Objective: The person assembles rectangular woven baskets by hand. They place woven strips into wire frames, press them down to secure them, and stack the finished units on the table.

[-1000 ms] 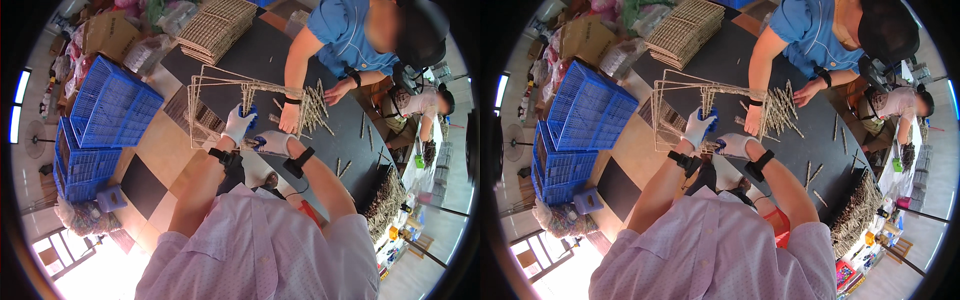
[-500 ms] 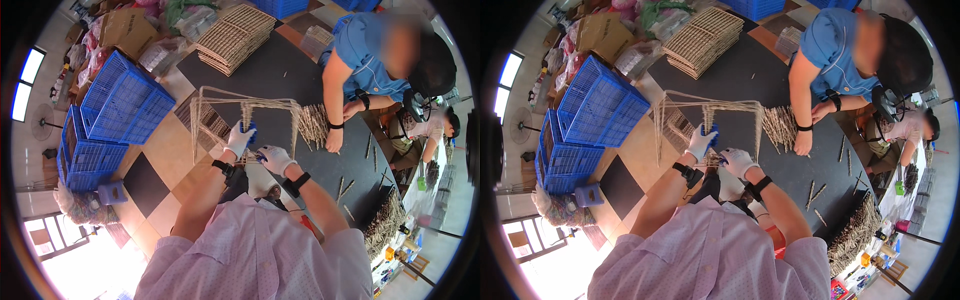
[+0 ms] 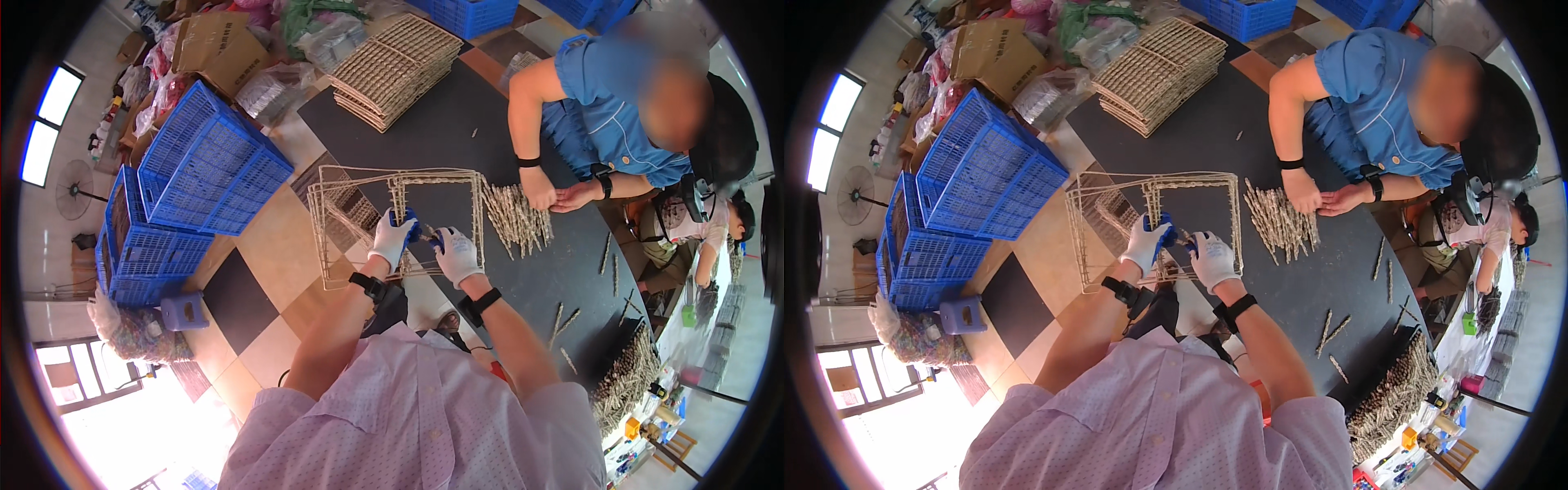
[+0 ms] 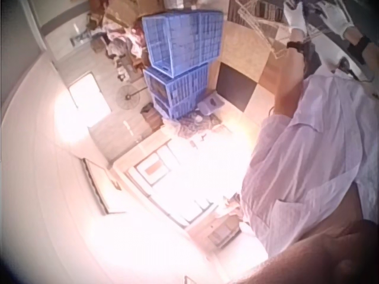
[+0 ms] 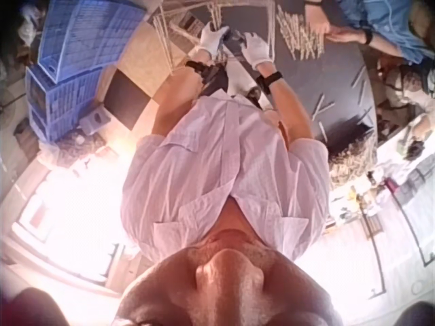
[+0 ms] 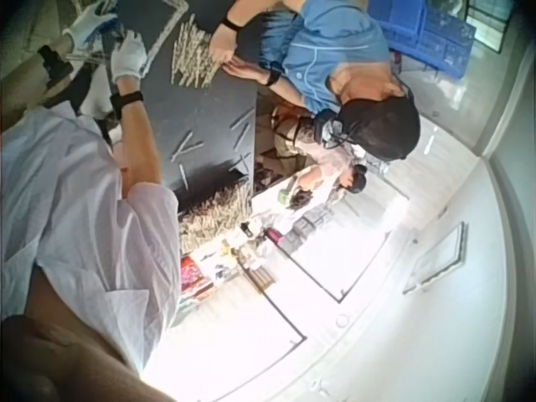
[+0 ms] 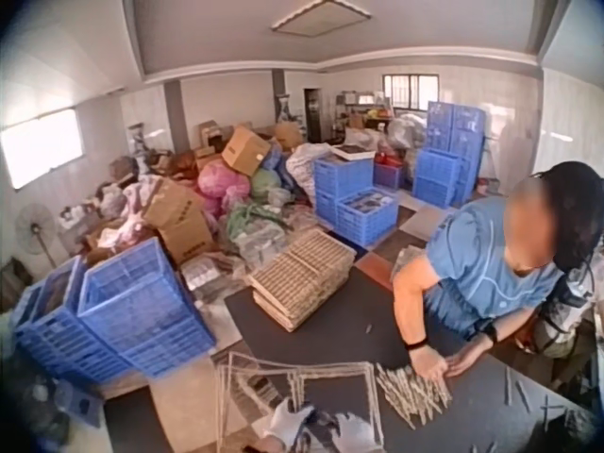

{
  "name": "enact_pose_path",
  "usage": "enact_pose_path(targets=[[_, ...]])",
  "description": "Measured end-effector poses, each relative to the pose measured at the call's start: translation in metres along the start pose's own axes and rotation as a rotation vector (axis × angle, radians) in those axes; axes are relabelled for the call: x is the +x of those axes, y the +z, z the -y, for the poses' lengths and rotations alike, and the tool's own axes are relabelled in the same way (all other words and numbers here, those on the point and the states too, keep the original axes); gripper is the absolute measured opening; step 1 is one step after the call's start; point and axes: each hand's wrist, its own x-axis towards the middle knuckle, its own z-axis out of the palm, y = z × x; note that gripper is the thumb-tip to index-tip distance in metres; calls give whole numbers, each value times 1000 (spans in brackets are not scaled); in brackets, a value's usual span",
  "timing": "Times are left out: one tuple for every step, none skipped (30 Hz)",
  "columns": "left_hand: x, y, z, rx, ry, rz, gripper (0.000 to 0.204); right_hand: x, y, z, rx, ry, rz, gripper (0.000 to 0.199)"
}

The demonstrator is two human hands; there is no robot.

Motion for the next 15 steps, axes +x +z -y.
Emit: enact_pose_path(targets=[[-4,7,-8,113,22,-45,35,2,7,-7,29,39,-52,32],[-9,15,-15,226,45,-90,36,3,12,-15,59,78,-105,32],[-14,17,-22,339,67,-151,38,6,12,-13,138,118,-146,31],[-15,17,-24,292,27,-149,33,9,11,-12,216,159,-187,31],[-11,16,-19,160,4,-153,30,12,10,-11,295,200,-228,31],[-9,13,-15,27,-17,-161,27,14,5,-7,356,151,-294,30],[-7,9,-12,-106,-37,-168,24,14,1,-2,410,36,-306,31],[-5,4,-8,-284,-164,-164,14,13,-5,3,464,-79,-318,32],[-4,2,-10,-334,-212,-159,13,11,-15,7,510,-189,-334,33],[-8,-4,-10,-382,-257,-165,13,7,-30,18,634,-206,-242,32],[-11,-9,-10,-431,-303,-172,12,7,-40,24,824,-106,-276,31],[-15,-12,-12,-384,-290,-174,12,5,-51,26,1011,-2,-309,30],[-18,-12,-14,-252,-280,-171,12,2,-57,23,1191,121,-340,29],[-18,-12,-17,-120,-269,-166,11,6,-65,12,1084,270,-422,29],[-22,-12,-21,16,-260,-161,11,10,-74,-6,974,418,-499,29]])
